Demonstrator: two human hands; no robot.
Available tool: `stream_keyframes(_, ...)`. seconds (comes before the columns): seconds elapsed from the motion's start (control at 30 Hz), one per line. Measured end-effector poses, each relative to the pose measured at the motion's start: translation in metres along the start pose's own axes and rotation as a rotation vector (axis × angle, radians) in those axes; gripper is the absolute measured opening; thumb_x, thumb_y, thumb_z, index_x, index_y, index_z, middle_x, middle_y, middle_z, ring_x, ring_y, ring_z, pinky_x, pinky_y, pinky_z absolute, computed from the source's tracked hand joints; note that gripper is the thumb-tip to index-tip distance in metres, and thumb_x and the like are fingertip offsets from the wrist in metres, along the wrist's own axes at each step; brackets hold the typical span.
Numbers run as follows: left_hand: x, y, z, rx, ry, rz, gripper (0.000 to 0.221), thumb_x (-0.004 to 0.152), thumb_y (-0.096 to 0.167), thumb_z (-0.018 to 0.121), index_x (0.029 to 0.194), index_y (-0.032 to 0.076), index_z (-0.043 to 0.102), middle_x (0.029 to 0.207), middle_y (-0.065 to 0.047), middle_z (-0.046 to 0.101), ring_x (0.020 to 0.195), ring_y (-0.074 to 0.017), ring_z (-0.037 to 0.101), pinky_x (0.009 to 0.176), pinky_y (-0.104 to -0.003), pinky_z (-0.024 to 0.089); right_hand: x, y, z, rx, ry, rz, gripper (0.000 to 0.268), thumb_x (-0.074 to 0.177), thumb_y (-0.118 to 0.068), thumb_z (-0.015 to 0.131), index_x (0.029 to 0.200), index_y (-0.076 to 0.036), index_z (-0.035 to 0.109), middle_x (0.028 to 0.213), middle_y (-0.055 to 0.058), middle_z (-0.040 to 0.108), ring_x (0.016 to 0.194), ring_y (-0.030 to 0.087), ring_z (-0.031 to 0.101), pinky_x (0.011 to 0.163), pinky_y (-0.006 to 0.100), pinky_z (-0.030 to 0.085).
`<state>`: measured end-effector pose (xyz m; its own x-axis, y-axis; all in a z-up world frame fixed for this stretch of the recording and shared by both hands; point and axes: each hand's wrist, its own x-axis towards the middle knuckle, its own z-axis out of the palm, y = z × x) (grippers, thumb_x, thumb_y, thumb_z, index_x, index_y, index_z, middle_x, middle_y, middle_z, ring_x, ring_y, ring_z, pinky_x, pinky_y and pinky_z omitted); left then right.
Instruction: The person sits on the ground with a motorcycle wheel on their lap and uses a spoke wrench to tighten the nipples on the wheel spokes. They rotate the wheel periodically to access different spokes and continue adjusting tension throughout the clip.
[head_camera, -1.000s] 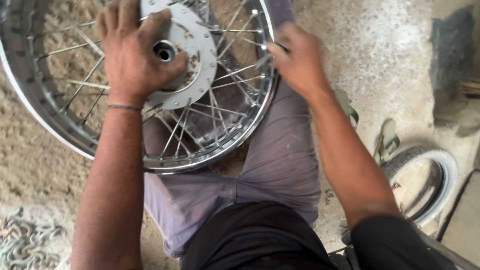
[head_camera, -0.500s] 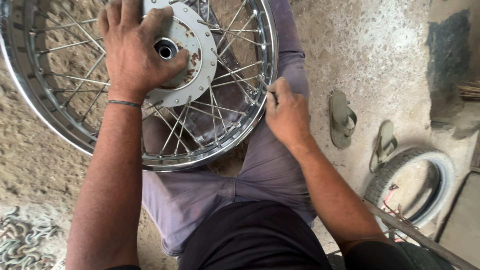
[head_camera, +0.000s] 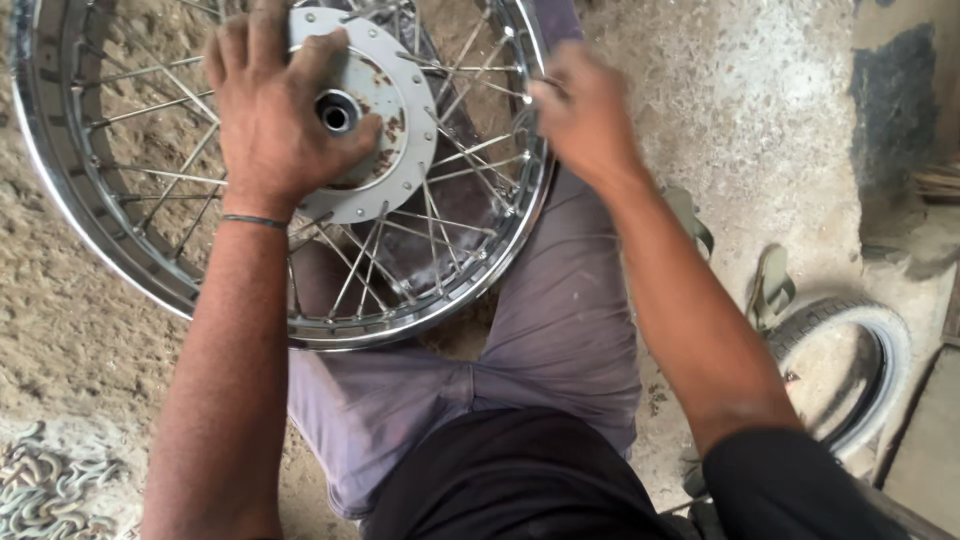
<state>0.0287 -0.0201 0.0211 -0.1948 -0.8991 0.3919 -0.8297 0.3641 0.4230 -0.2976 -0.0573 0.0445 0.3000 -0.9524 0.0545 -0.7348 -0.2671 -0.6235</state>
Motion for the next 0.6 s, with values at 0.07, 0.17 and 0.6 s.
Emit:
stream_keyframes(0.07, -0.007, -0.001, 0.001, 0.046, -0.010, -0.005, 0.057, 0.071, 0.033, 0.079, 0.122, 0.013, 0.066, 0.139, -0.017, 0.047, 0.131, -0.0398, 0.043, 0.112, -0.056, 0.034, -0.031, -0.007, -0.014, 0.162, 0.002, 0.194, 0.012, 0.100, -0.002, 0.068, 0.101, -0.001, 0.056, 0.084, 0.010, 0.070, 0.071, 0.016, 0.072, 0.059, 0.032, 0.057)
stream_keyframes(0.17, -0.002, -0.003, 0.003, 0.043, -0.018, 0.001, 0.061, 0.072, 0.033, 0.081, 0.127, 0.012, 0.066, 0.135, -0.019, 0.047, 0.128, -0.0413, 0.043, 0.108, -0.057, 0.033, -0.075, -0.023, -0.017, 0.220, 0.040, 0.354, 0.007, 0.100, -0.001, 0.062, 0.101, -0.001, 0.055, 0.084, 0.007, 0.069, 0.066, 0.011, 0.072, 0.054, 0.026, 0.059)
stream_keyframes(0.6, -0.002, -0.002, 0.005, 0.022, -0.072, -0.071, 0.057, 0.076, 0.035, 0.083, 0.128, 0.015, 0.070, 0.143, -0.016, 0.047, 0.130, -0.0379, 0.044, 0.113, -0.058, 0.033, -0.100, -0.025, 0.014, 0.006, 0.205, 0.160, 0.008, 0.099, 0.000, 0.062, 0.104, -0.004, 0.057, 0.084, 0.009, 0.069, 0.070, 0.018, 0.075, 0.066, 0.035, 0.058)
